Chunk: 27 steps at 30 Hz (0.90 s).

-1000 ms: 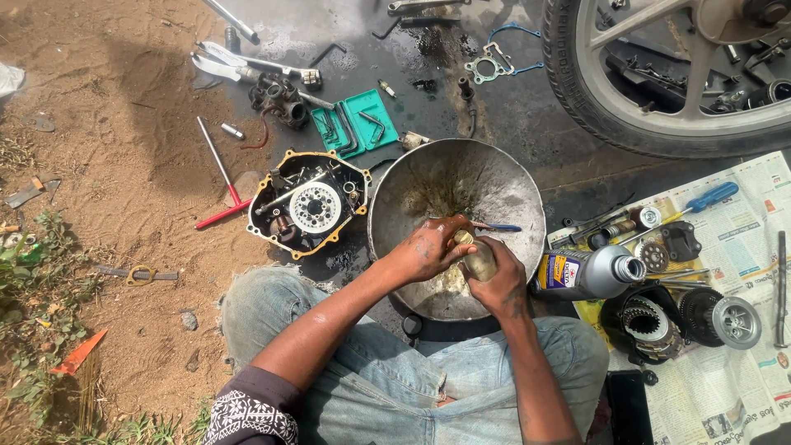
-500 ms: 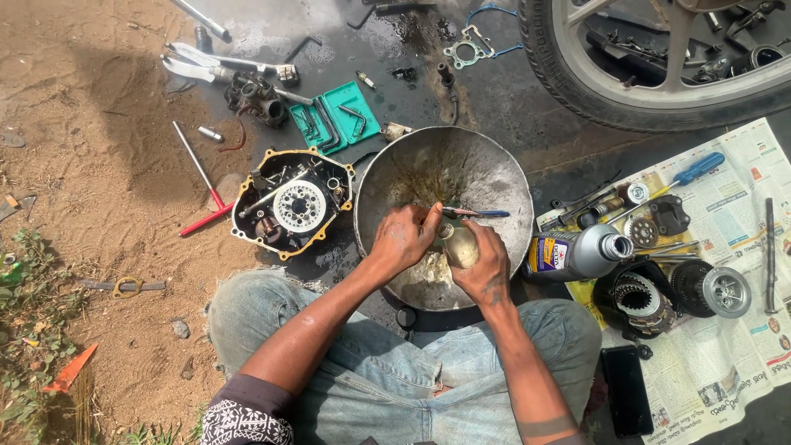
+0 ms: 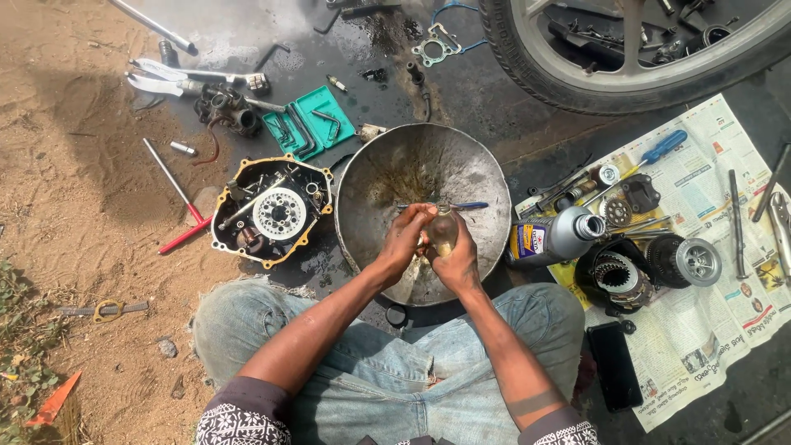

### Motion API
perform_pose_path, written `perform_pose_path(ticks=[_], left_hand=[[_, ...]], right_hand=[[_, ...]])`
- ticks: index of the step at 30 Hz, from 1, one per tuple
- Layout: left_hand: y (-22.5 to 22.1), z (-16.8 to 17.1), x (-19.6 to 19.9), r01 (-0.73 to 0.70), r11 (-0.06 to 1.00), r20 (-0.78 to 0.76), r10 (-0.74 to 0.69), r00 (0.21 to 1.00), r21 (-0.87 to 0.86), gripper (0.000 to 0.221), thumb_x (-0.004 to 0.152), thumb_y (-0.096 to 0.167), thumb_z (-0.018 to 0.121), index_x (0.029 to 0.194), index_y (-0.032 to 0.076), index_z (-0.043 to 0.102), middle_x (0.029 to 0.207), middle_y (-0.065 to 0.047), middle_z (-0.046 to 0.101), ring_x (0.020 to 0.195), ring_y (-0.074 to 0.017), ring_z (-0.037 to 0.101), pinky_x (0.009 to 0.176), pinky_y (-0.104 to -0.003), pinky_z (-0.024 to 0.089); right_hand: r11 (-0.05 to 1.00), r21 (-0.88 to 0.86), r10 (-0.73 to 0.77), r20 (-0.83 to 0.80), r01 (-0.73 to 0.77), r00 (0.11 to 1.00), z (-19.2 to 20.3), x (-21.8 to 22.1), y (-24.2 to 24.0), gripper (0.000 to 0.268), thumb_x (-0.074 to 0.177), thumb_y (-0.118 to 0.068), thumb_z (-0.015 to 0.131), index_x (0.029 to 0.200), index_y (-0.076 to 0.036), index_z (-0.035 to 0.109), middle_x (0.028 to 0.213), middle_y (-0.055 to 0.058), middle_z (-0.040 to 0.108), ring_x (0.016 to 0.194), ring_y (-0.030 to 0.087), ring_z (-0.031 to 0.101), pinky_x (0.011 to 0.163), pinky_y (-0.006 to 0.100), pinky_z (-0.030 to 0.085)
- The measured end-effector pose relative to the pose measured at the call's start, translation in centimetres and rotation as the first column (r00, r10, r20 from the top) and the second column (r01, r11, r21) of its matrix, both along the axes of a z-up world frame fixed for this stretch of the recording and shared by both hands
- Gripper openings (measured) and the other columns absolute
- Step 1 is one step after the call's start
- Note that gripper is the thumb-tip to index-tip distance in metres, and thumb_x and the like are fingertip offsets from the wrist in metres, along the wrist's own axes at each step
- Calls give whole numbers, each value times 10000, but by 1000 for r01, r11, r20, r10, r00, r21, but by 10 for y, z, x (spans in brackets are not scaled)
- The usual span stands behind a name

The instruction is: The recorder is cleaning and lubricating motorcycle clutch hub components in a basin of fluid using a brush and a small tool.

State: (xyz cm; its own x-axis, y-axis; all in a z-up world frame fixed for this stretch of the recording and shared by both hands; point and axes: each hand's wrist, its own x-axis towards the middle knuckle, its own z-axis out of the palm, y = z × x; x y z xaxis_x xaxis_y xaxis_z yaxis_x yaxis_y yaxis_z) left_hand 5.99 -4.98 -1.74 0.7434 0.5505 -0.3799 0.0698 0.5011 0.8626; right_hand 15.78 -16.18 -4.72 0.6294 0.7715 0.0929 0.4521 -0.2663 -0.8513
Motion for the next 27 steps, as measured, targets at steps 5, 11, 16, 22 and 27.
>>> perform_pose_path(ticks=[5,11,16,22,27], left_hand=[[-2,-5,-3,1,842,-57,35,998,540,524,916,454,736,1272,73,689,1096,-45,572,985,-164,594,773,-313,529],[10,26,-11,-138,819,5,162,987,557,552,841,456,775,1250,89,726,1142,-39,518,1038,-196,609,810,-344,587],[17,32,-20,-257,797,43,280,959,546,507,847,443,783,1219,102,736,1139,-31,453,1054,-180,591,855,-349,611],[18,33,-18,-265,744,13,326,945,613,533,875,442,790,1275,94,733,1117,-40,489,1000,-183,571,815,-360,573],[15,31,-15,-281,764,-17,356,934,581,565,847,486,766,1254,95,737,1092,-30,476,980,-159,578,786,-340,598]], right_hand=[[986,116,108,113,-121,988,-9,0,-2,991,750,-109,829,1572,-12,284,1470,249,468,1366,389,502,1084,473,472],[987,147,-144,615,67,776,63,8,-23,1156,701,-379,950,1576,-55,268,1456,239,353,1386,403,334,1139,606,283],[755,506,-656,590,418,471,58,68,-58,1118,833,-388,954,1635,-78,239,1555,205,289,1515,375,293,1266,620,297],[528,120,-803,-252,840,541,-14,114,-72,1224,582,-67,995,1542,-78,235,1499,159,401,1393,335,451,1245,486,288],[339,121,-809,-469,933,355,-5,111,-56,1035,568,-24,961,1436,-86,401,1454,104,524,1323,287,559,1171,407,384]])
